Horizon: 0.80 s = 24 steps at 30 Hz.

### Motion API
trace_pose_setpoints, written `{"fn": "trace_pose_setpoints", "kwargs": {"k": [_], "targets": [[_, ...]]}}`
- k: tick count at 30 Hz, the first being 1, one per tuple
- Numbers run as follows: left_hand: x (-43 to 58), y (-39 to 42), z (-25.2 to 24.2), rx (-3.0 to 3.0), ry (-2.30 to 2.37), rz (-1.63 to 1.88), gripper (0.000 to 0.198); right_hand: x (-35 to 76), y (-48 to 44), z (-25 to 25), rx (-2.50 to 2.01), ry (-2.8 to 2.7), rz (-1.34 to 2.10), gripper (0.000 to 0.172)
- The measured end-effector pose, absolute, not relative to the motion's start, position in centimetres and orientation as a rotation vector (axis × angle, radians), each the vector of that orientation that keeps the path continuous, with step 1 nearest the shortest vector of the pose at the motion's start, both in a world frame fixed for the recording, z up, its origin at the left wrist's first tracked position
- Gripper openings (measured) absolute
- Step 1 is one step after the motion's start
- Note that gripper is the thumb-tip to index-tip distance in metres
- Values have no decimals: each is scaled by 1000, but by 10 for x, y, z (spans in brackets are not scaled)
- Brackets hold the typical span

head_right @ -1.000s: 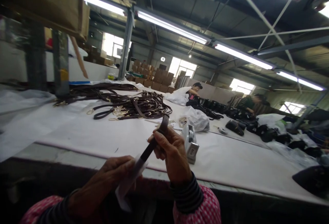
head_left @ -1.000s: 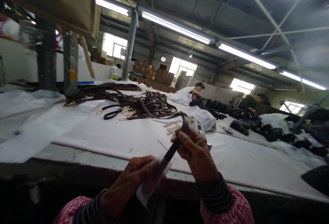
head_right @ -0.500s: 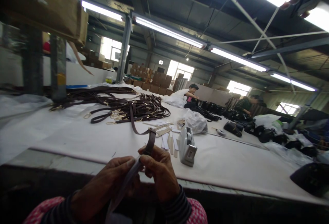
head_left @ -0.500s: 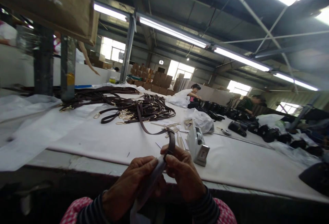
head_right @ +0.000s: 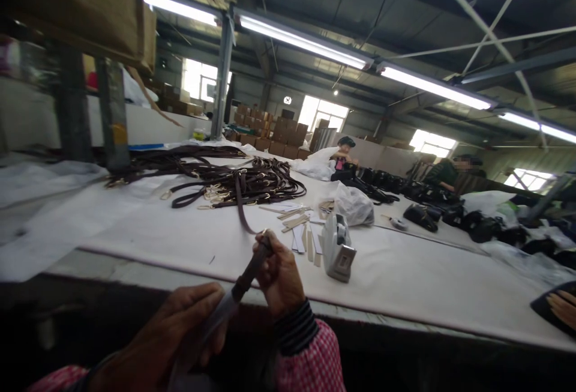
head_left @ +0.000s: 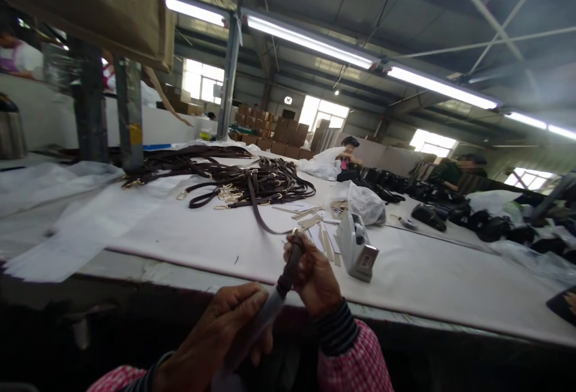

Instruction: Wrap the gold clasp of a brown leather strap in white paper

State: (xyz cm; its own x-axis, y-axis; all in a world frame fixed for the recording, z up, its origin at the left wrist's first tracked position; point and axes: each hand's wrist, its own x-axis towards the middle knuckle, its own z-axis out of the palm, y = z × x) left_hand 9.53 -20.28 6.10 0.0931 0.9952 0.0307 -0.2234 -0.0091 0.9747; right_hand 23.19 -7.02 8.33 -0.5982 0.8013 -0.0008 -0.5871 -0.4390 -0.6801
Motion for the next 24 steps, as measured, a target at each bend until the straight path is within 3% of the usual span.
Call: {"fn": "trace_pose_setpoints", "kwargs": {"k": [9, 21, 24], "targets": [[93, -189, 73, 1122, 820, 1218, 46, 260, -89, 150, -297, -1431, 1764, 24], [103, -187, 93, 1168, 724, 1264, 33, 268, -100, 124, -405, -1423, 1653, 19], [107, -180, 95, 1123, 764, 1312, 32, 264, -108, 106, -362, -1357, 1713, 25]]}}
